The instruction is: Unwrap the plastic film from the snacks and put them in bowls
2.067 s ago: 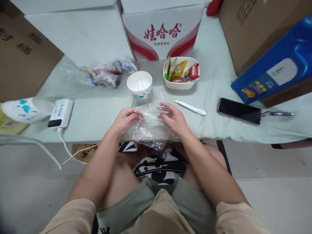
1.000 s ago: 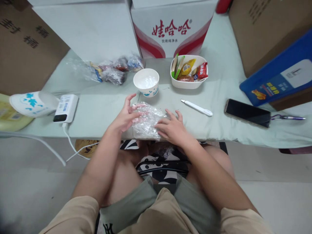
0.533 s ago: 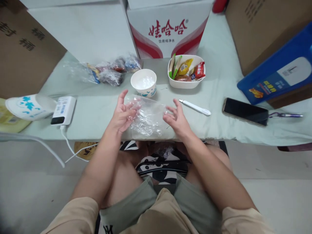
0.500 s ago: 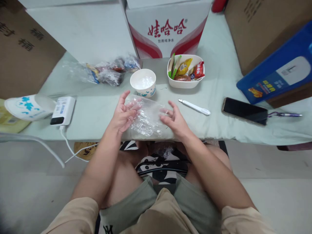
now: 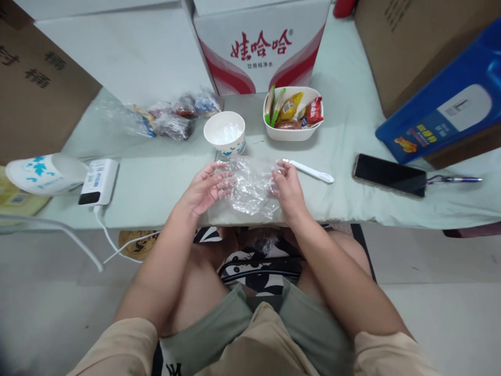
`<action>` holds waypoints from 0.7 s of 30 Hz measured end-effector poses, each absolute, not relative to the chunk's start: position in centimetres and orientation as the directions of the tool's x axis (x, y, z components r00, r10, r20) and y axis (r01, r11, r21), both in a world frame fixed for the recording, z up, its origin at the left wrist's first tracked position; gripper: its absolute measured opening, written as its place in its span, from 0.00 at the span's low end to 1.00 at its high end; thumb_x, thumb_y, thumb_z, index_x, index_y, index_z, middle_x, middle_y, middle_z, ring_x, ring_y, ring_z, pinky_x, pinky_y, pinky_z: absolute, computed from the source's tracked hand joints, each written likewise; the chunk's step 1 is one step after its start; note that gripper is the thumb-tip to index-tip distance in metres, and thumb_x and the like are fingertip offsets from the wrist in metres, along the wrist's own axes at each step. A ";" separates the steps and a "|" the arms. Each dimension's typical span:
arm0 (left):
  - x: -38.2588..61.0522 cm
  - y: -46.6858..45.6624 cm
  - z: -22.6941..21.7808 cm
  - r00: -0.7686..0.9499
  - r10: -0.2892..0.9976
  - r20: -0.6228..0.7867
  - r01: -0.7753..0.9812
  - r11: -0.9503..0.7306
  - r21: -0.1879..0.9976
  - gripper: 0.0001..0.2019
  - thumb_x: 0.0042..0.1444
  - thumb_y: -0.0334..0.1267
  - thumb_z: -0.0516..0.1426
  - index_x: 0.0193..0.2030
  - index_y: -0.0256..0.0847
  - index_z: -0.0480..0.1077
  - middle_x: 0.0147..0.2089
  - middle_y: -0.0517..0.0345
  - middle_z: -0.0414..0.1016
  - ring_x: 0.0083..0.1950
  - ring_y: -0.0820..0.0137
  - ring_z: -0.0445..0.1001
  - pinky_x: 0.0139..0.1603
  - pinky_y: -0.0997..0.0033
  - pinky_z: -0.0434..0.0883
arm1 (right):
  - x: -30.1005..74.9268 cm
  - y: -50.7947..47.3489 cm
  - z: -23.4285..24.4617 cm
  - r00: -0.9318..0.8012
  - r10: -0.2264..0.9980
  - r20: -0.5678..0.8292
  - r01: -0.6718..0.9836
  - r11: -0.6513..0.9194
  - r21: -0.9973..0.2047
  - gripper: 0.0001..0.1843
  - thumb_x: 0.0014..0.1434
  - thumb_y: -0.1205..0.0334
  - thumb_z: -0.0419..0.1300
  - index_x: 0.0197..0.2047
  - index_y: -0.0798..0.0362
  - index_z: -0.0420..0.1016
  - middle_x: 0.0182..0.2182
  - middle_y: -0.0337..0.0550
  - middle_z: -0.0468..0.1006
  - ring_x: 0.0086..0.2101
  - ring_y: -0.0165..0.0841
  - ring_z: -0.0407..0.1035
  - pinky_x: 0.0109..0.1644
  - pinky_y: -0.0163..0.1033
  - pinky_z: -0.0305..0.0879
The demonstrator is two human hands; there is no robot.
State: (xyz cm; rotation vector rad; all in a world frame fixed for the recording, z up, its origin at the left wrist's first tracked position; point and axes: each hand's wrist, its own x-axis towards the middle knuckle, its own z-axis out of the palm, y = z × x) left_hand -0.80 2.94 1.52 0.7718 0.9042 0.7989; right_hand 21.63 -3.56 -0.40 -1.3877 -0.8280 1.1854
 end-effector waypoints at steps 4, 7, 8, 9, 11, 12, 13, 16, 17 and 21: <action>-0.6 3.2 1.4 0.296 0.896 -0.332 -0.268 0.412 0.871 0.25 0.38 0.32 0.71 0.43 0.42 0.69 0.40 0.59 0.79 0.34 0.74 0.77 0.33 0.76 0.73 | 22.9 -3.7 0.0 0.529 0.849 0.013 0.177 -0.095 -0.980 0.20 0.55 0.49 0.62 0.49 0.44 0.65 0.48 0.45 0.72 0.45 0.37 0.71 0.44 0.42 0.72; -0.6 3.2 1.3 0.234 0.916 -0.327 -0.217 0.377 0.900 0.24 0.36 0.31 0.70 0.42 0.41 0.68 0.36 0.62 0.76 0.33 0.76 0.75 0.32 0.78 0.71 | 22.7 -4.4 0.7 0.408 0.901 0.150 0.472 -0.068 -0.879 0.12 0.57 0.52 0.61 0.41 0.47 0.69 0.33 0.40 0.74 0.33 0.33 0.69 0.39 0.41 0.68; -0.6 3.1 1.3 0.221 0.920 -0.323 -0.192 0.366 0.911 0.24 0.37 0.32 0.70 0.42 0.41 0.67 0.35 0.63 0.75 0.32 0.76 0.74 0.32 0.78 0.71 | 22.3 -4.6 0.8 0.320 0.936 0.148 0.542 -0.052 -0.839 0.11 0.58 0.52 0.60 0.41 0.48 0.70 0.31 0.39 0.74 0.30 0.33 0.68 0.38 0.41 0.67; -0.6 3.0 1.2 0.214 0.924 -0.318 -0.169 0.355 0.919 0.24 0.37 0.32 0.70 0.42 0.42 0.67 0.35 0.63 0.75 0.32 0.76 0.73 0.31 0.78 0.70 | 21.9 -4.7 0.7 0.234 0.963 0.136 0.601 -0.034 -0.799 0.12 0.58 0.53 0.60 0.43 0.48 0.72 0.30 0.39 0.76 0.30 0.34 0.68 0.38 0.41 0.66; -0.6 2.9 1.0 0.214 0.930 -0.299 -0.134 0.332 0.934 0.26 0.37 0.33 0.71 0.43 0.42 0.67 0.36 0.63 0.74 0.32 0.76 0.73 0.31 0.78 0.69 | 21.1 -4.9 0.2 0.098 0.988 0.120 0.704 0.017 -0.710 0.18 0.58 0.55 0.61 0.52 0.48 0.74 0.35 0.42 0.80 0.33 0.37 0.71 0.40 0.43 0.66; -0.6 2.9 0.9 0.221 0.932 -0.287 -0.126 0.319 0.939 0.27 0.37 0.33 0.71 0.44 0.43 0.66 0.37 0.63 0.74 0.32 0.76 0.72 0.30 0.78 0.68 | 20.7 -4.8 -0.1 0.048 0.991 0.123 0.746 0.047 -0.665 0.21 0.58 0.57 0.61 0.55 0.48 0.74 0.37 0.43 0.81 0.35 0.39 0.72 0.42 0.44 0.67; -0.7 2.9 0.7 0.231 0.934 -0.272 -0.126 0.306 0.944 0.28 0.37 0.34 0.71 0.45 0.43 0.66 0.38 0.62 0.74 0.32 0.76 0.72 0.30 0.78 0.67 | 20.5 -4.8 -0.5 0.006 0.991 0.130 0.776 0.078 -0.626 0.21 0.58 0.60 0.60 0.56 0.48 0.75 0.39 0.45 0.82 0.37 0.41 0.73 0.44 0.45 0.67; -0.8 3.0 0.4 0.267 0.939 -0.218 -0.161 0.267 0.950 0.33 0.37 0.34 0.72 0.50 0.46 0.65 0.39 0.62 0.74 0.34 0.75 0.73 0.34 0.76 0.68 | 20.3 -4.5 -1.2 -0.067 0.984 0.164 0.797 0.152 -0.584 0.19 0.59 0.67 0.55 0.50 0.48 0.80 0.41 0.48 0.83 0.42 0.44 0.73 0.49 0.48 0.68; -0.9 3.0 0.4 0.278 0.939 -0.204 -0.182 0.260 0.948 0.35 0.36 0.34 0.73 0.52 0.47 0.64 0.39 0.63 0.74 0.35 0.75 0.73 0.36 0.76 0.68 | 20.4 -4.4 -1.3 -0.066 0.982 0.176 0.789 0.159 -0.594 0.18 0.59 0.67 0.55 0.47 0.49 0.81 0.41 0.48 0.83 0.43 0.44 0.73 0.50 0.49 0.68; -1.2 3.1 0.7 0.316 0.927 -0.202 -0.256 0.288 0.923 0.36 0.36 0.33 0.73 0.53 0.46 0.66 0.37 0.64 0.73 0.37 0.75 0.73 0.40 0.75 0.69 | 20.5 -4.3 -0.7 0.093 0.975 0.201 0.711 0.076 -0.699 0.14 0.59 0.62 0.55 0.45 0.50 0.80 0.41 0.48 0.83 0.36 0.40 0.73 0.46 0.48 0.70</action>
